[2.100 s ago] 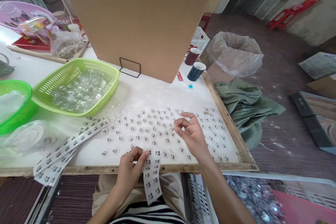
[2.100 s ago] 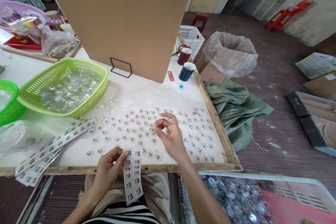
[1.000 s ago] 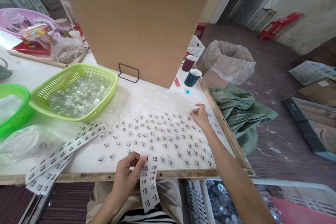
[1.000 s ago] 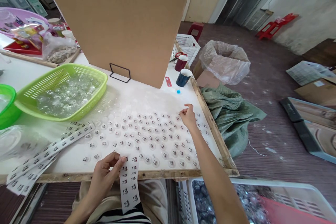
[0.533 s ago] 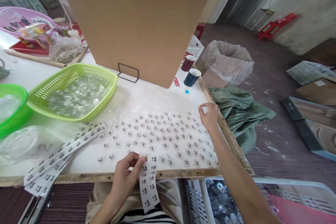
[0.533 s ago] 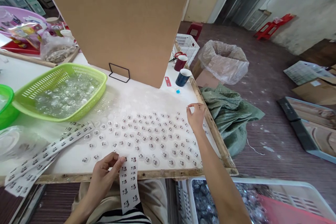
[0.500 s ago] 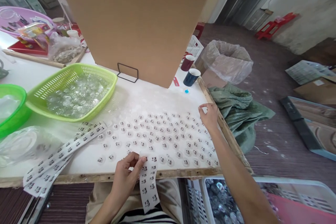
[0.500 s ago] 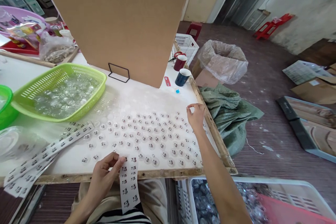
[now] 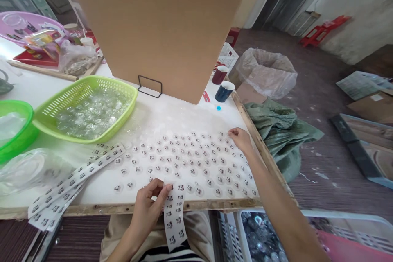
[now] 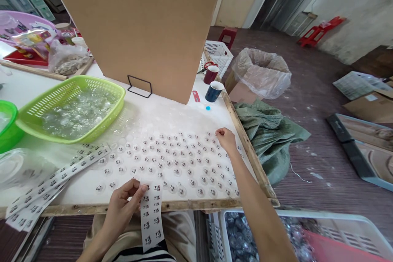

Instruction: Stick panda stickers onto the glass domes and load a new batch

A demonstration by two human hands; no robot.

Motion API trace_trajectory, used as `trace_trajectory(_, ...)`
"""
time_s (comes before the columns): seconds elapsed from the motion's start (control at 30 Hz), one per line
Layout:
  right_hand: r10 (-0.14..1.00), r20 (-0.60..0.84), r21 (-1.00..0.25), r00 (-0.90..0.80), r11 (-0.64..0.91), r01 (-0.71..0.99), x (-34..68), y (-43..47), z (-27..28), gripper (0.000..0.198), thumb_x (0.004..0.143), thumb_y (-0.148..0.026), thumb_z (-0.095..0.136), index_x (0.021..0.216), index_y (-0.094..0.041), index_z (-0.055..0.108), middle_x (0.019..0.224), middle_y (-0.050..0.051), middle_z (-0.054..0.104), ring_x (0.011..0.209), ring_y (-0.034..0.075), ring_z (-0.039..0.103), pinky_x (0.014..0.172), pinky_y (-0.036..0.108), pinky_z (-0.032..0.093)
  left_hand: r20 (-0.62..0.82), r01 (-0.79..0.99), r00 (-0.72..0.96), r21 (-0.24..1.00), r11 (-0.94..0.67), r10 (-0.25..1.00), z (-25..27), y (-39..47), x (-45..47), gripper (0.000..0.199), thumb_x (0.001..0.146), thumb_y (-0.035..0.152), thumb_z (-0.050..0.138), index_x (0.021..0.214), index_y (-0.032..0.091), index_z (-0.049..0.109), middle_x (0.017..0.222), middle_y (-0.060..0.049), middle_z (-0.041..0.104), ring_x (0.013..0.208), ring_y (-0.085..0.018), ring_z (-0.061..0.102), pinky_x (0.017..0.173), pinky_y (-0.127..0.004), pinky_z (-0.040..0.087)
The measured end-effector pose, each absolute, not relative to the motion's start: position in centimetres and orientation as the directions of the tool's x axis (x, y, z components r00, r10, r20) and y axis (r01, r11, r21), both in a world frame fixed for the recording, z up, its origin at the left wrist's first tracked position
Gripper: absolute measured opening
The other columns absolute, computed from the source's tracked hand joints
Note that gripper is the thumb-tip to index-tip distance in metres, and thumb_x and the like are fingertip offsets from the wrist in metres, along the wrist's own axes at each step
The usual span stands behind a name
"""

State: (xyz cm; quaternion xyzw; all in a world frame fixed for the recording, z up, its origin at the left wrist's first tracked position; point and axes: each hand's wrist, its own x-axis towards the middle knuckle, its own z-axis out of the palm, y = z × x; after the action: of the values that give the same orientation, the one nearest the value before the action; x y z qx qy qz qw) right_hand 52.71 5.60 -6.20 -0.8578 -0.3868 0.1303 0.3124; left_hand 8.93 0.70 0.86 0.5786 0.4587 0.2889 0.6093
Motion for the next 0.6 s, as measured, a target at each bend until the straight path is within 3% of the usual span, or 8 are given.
trace_trajectory(0.17, 0.766, 0.063, -0.575, 0.640, -0.496, 0.650, 51.5, 5.4, -6.0, 0.010, 0.074, -0.025, 0.057, 0.082, -0.020, 0.061, 0.079, 0.005, 0.066, 0.079, 0.021, 0.060, 0.080, 0.034, 0.041, -0.214, 0.178, 0.417, 0.972, 0.152, 0.883, 0.9, 0.8, 9.1, 0.037, 0.089, 0.048, 0.059, 0.070, 0.018, 0.051, 0.058, 0.004, 0.043, 0.052, -0.010, 0.040, 0.043, -0.017, 0.034)
trace_trajectory(0.27, 0.759, 0.143, -0.463, 0.635, -0.516, 0.721, 51.1, 5.0, -5.7, 0.018, 0.077, -0.026, 0.058, 0.094, -0.019, 0.059, 0.090, 0.007, 0.061, 0.086, 0.024, 0.058, 0.083, 0.038, 0.039, -0.217, 0.159, 0.412, 0.973, 0.165, 0.885, 1.2, 0.7, 9.2, 0.038, 0.089, 0.048, 0.059, 0.068, 0.018, 0.050, 0.057, 0.004, 0.042, 0.051, -0.009, 0.039, 0.042, -0.017, 0.034)
trace_trajectory(0.37, 0.734, 0.249, -0.419, 0.632, -0.507, 0.754, 49.4, 4.5, -4.2, 0.015, 0.078, -0.027, 0.058, 0.090, -0.019, 0.060, 0.098, 0.011, 0.057, 0.092, 0.027, 0.055, 0.085, 0.042, 0.038, -0.214, 0.152, 0.398, 0.974, 0.166, 0.892, 1.4, 0.5, 9.1, 0.038, 0.089, 0.046, 0.060, 0.066, 0.018, 0.049, 0.056, 0.005, 0.041, 0.051, -0.009, 0.039, 0.044, -0.018, 0.035)
trace_trajectory(0.47, 0.729, 0.332, -0.584, 0.599, -0.340, 0.737, 44.3, 3.0, -1.1, 0.013, 0.083, -0.031, 0.056, 0.087, -0.019, 0.060, 0.095, 0.009, 0.058, 0.082, 0.022, 0.055, 0.083, 0.040, 0.040, -0.226, 0.139, 0.378, 0.973, 0.187, 0.898, 1.2, 0.5, 9.1, 0.038, 0.088, 0.046, 0.061, 0.066, 0.018, 0.048, 0.055, 0.005, 0.041, 0.049, -0.008, 0.038, 0.044, -0.018, 0.035)
trace_trajectory(0.5, 0.778, 0.310, -0.667, 0.547, -0.233, 0.708, 41.9, 2.3, 0.1, 0.015, 0.086, -0.034, 0.056, 0.089, -0.020, 0.060, 0.094, 0.007, 0.059, 0.079, 0.021, 0.055, 0.079, 0.038, 0.042, -0.232, 0.131, 0.372, 0.972, 0.196, 0.899, 1.1, 0.5, 9.1, 0.038, 0.088, 0.046, 0.061, 0.066, 0.018, 0.048, 0.055, 0.005, 0.041, 0.048, -0.008, 0.039, 0.044, -0.018, 0.035)
trace_trajectory(0.6, 0.991, 0.034, -0.843, 0.127, -0.040, 0.536, 34.4, 0.0, 3.2, 0.017, 0.088, -0.037, 0.058, 0.098, -0.024, 0.061, 0.094, 0.004, 0.064, 0.078, 0.018, 0.058, 0.076, 0.034, 0.046, -0.255, 0.113, 0.361, 0.967, 0.229, 0.897, 1.1, 0.5, 9.4, 0.039, 0.088, 0.048, 0.061, 0.067, 0.018, 0.048, 0.054, 0.006, 0.041, 0.046, -0.008, 0.039, 0.042, -0.018, 0.035)
